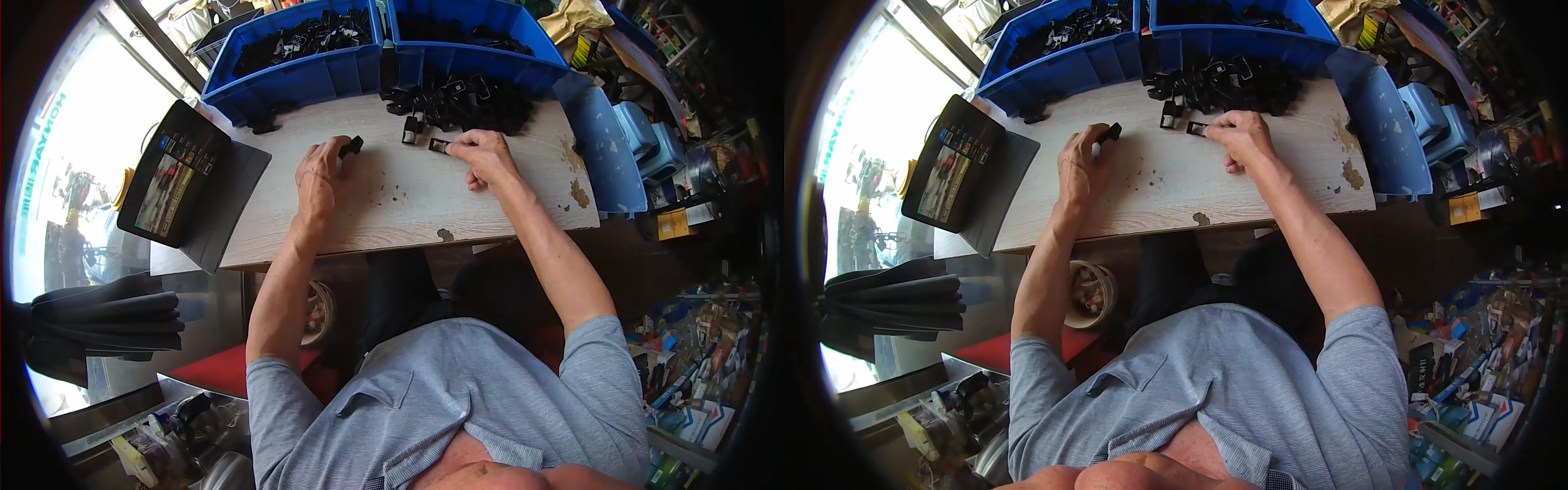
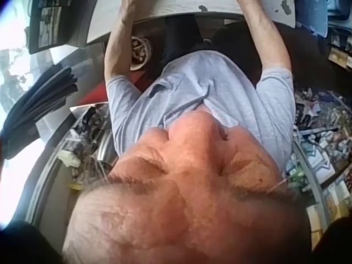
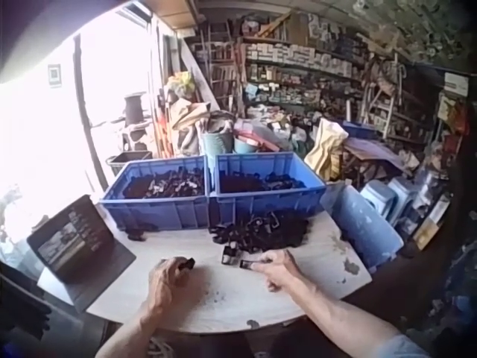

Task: Assembling small black plastic components by hand at a workbench.

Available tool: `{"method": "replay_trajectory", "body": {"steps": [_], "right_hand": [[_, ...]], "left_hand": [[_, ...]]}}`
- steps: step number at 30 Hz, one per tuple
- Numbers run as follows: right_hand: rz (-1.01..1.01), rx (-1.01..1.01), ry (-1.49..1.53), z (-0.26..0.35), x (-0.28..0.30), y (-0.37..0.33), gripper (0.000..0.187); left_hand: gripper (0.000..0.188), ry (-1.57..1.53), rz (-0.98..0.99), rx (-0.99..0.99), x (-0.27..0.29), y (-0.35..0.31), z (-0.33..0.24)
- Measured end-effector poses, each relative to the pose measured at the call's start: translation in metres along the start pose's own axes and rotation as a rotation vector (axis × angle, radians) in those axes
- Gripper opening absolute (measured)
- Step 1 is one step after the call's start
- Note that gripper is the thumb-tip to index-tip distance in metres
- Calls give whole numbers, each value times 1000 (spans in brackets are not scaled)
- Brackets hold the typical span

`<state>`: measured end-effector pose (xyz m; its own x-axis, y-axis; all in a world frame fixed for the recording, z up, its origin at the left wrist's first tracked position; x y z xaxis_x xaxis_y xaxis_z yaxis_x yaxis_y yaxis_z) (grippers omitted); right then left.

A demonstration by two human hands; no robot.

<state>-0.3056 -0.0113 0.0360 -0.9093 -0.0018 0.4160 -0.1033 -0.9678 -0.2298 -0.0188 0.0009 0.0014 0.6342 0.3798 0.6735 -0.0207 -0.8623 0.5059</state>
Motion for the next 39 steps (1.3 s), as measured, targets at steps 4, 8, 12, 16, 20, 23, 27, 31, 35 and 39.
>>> {"method": "replay_trajectory", "body": {"steps": [4,8,12,16,20,23,27,31,35,39], "right_hand": [[56,-10,90,-3,7,-12,36],[57,49,74,-5,4,-19,39],[133,75,-28,-1,-3,-18,37],[138,78,-53,-9,2,-15,34],[170,141,-67,-10,0,-20,28],[160,117,-26,-12,-2,-18,27],[173,117,-14,-12,1,-20,27],[174,120,6,-16,3,-18,26],[193,122,37,-16,2,-18,27],[190,133,9,-14,3,-19,29]], "left_hand": [[29,-133,25,38,-3,-9,-16],[31,-272,57,71,-14,-18,-39],[31,-274,65,-20,-31,-13,-55],[27,-188,66,-141,-46,-6,-74],[25,-109,187,-187,-54,0,-81],[30,-133,191,-286,-58,4,-82],[28,-124,276,-377,-58,11,-85],[27,-110,326,-414,-59,16,-86],[28,-240,310,-421,-64,16,-73],[32,-310,254,-423,-67,10,-73]]}}
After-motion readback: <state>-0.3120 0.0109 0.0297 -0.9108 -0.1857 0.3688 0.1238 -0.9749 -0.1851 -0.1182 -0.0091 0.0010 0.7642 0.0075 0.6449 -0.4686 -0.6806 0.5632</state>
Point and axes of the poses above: each hand's wrist, its own y-axis towards the middle knuckle, its own x-axis out of the back of the hand, z = x × y, the point moved 1 cm from there along y, towards the middle knuckle, and after that the axes turned 7 degrees about x, right-handed, at the moved point
